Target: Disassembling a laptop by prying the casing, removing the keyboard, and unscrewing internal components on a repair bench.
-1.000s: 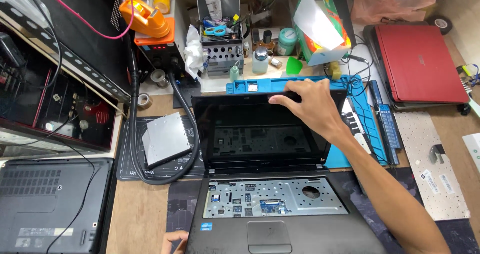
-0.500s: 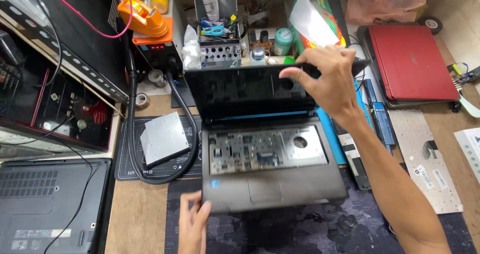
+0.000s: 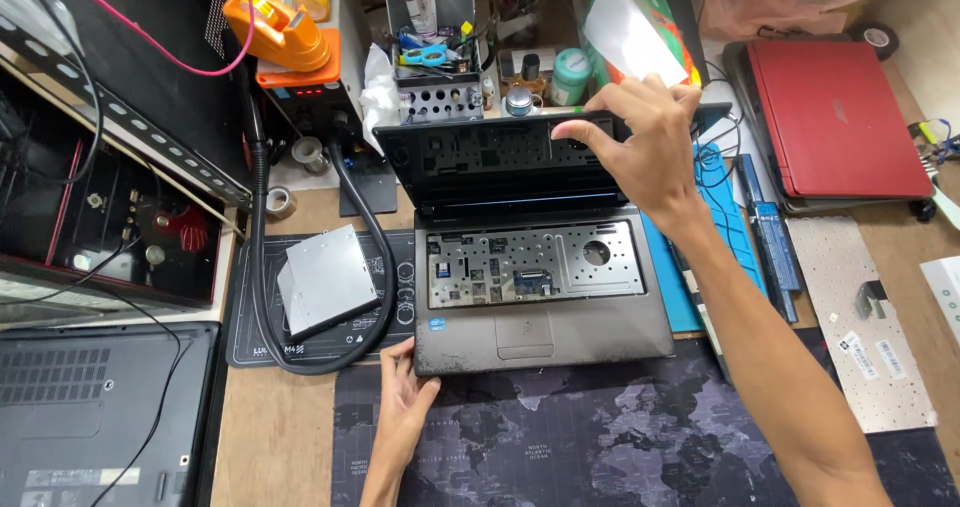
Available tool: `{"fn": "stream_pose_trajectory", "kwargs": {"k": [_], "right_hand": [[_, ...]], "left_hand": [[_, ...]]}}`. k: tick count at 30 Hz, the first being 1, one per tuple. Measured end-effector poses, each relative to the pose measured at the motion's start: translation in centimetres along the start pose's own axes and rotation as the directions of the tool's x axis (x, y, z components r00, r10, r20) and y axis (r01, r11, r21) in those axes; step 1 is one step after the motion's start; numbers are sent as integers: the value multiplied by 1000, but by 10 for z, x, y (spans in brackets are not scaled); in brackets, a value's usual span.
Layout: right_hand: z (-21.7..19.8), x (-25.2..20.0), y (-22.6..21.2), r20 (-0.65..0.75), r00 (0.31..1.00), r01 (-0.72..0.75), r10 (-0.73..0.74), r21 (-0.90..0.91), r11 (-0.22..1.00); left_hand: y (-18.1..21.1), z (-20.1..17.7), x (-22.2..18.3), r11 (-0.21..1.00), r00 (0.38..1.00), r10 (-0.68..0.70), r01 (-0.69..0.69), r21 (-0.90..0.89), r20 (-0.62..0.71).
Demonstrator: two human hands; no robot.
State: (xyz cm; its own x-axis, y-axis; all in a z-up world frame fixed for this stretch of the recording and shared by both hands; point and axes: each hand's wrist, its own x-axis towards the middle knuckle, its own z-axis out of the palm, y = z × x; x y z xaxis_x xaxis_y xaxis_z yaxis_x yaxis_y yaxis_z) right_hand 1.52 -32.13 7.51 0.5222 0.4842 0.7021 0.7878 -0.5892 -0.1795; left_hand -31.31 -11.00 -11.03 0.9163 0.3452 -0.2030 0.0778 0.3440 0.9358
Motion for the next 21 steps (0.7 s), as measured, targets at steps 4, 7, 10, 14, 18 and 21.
{"fn": "stream_pose_trajectory", "kwargs": {"k": [4,7,10,14,18,21], "right_hand": [[1,3,0,24,999,-24,24,12,1000],[5,7,4,24,1000,-21,21,3,1000],[13,8,12,-7,1000,10,-10,-28,1000],[20,9,18,-38,998,53,-57,-97,994],[24,18,24,-24,998,61,-63,-85,995],[33,23,30,4,1000,31,-30,-65,997]], "left_hand": [[-8,-5,0,999,1000,-20,19,-35,-22],[-8,-3,2,996,996,-60,56,-64,-71],[1,5,2,991,982,-119,109,-80,-148],[-1,6,3,989,975,-134,121,-83,-176],[1,7,4,988,975,-139,126,-84,-175],[2,6,3,990,976,-129,119,-71,-174]]}}
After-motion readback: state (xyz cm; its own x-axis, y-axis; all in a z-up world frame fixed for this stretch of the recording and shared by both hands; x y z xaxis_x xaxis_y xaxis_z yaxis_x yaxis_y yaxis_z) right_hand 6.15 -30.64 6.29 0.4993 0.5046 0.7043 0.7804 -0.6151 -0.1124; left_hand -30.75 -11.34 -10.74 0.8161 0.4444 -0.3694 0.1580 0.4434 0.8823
